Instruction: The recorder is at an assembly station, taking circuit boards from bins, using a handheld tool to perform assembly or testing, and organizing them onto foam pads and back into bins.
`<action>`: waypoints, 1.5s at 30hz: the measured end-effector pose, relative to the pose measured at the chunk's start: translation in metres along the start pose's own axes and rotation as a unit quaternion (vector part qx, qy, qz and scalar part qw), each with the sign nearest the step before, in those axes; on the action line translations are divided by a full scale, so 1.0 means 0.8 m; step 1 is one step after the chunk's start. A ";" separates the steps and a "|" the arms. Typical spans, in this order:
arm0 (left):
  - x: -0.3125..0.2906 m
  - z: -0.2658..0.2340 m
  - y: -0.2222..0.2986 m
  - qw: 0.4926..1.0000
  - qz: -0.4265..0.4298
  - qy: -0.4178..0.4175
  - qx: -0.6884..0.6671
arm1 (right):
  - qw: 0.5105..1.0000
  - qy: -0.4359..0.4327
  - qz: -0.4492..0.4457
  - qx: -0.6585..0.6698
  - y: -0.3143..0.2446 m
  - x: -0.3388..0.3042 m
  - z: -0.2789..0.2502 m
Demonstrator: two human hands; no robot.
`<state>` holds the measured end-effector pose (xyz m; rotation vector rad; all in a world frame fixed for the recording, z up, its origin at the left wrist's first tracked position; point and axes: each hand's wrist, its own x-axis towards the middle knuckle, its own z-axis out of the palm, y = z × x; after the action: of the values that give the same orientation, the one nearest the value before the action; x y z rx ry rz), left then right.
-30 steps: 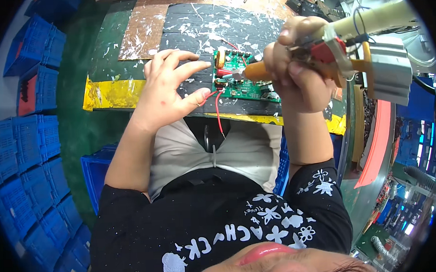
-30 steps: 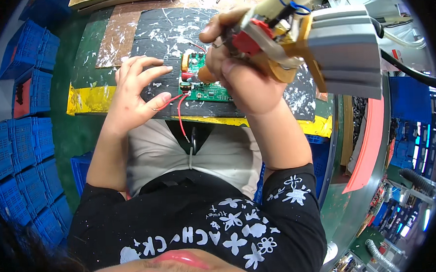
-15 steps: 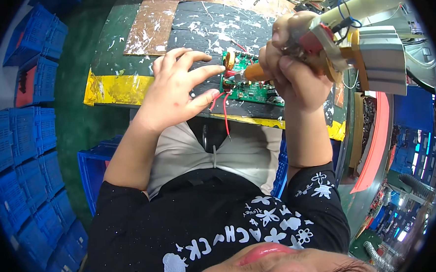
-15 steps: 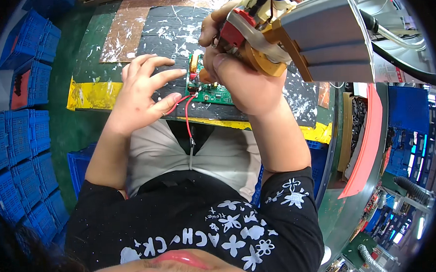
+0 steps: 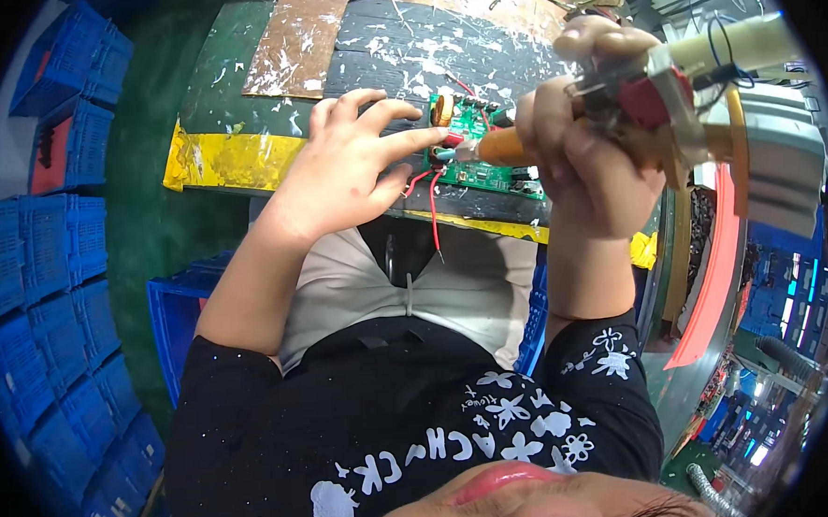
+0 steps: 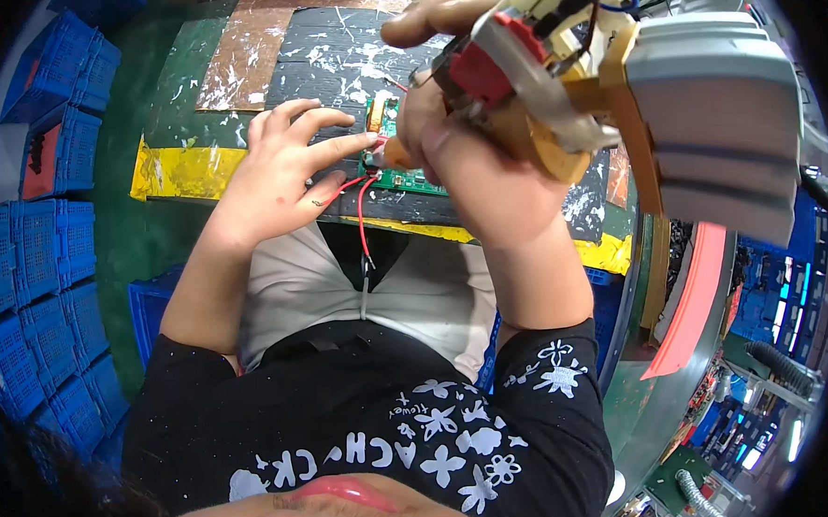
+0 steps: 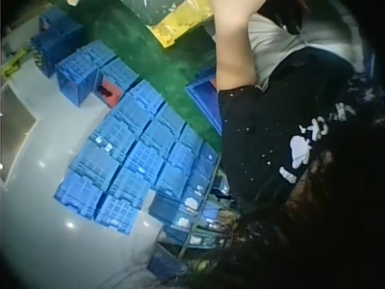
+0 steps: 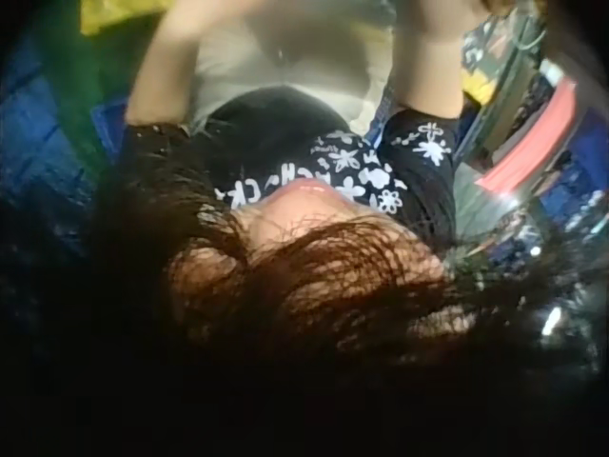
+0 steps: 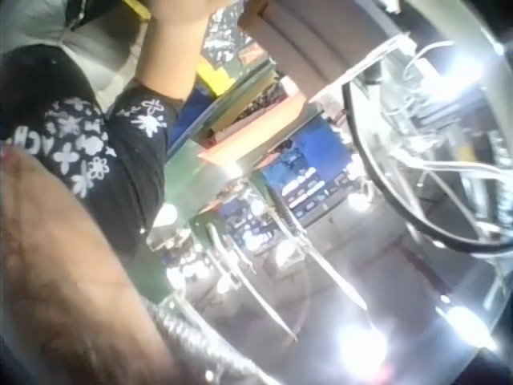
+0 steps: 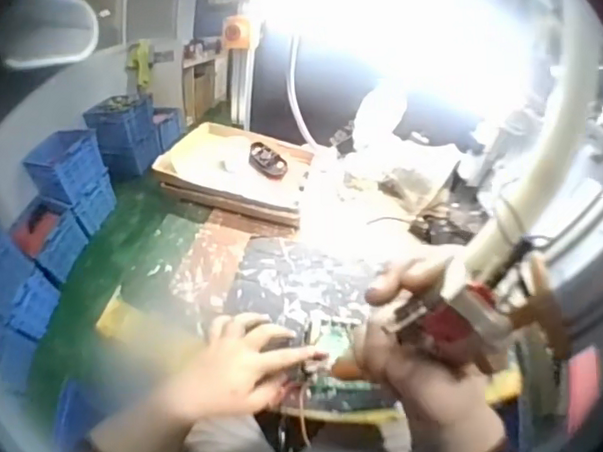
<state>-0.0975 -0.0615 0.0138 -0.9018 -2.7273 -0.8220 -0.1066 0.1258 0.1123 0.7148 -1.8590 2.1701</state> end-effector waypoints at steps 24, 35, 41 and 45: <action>0.002 0.001 -0.003 1.000 0.011 0.000 -0.026 | 0.996 -0.079 0.041 0.023 0.016 -0.004 -0.006; 0.004 0.000 -0.012 0.997 -0.016 0.021 -0.074 | 0.999 -0.014 0.028 -0.026 0.005 -0.011 -0.030; 0.006 -0.001 -0.011 0.994 -0.033 0.031 -0.099 | 1.000 0.003 0.003 -0.007 0.018 -0.020 -0.037; 0.007 -0.002 -0.011 0.994 -0.027 0.034 -0.096 | 1.000 -0.001 0.008 -0.011 0.015 -0.020 -0.037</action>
<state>-0.1070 -0.0657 0.0129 -0.8204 -2.6579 -1.1197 -0.1050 0.1551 0.0918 0.6999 -1.8918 2.1562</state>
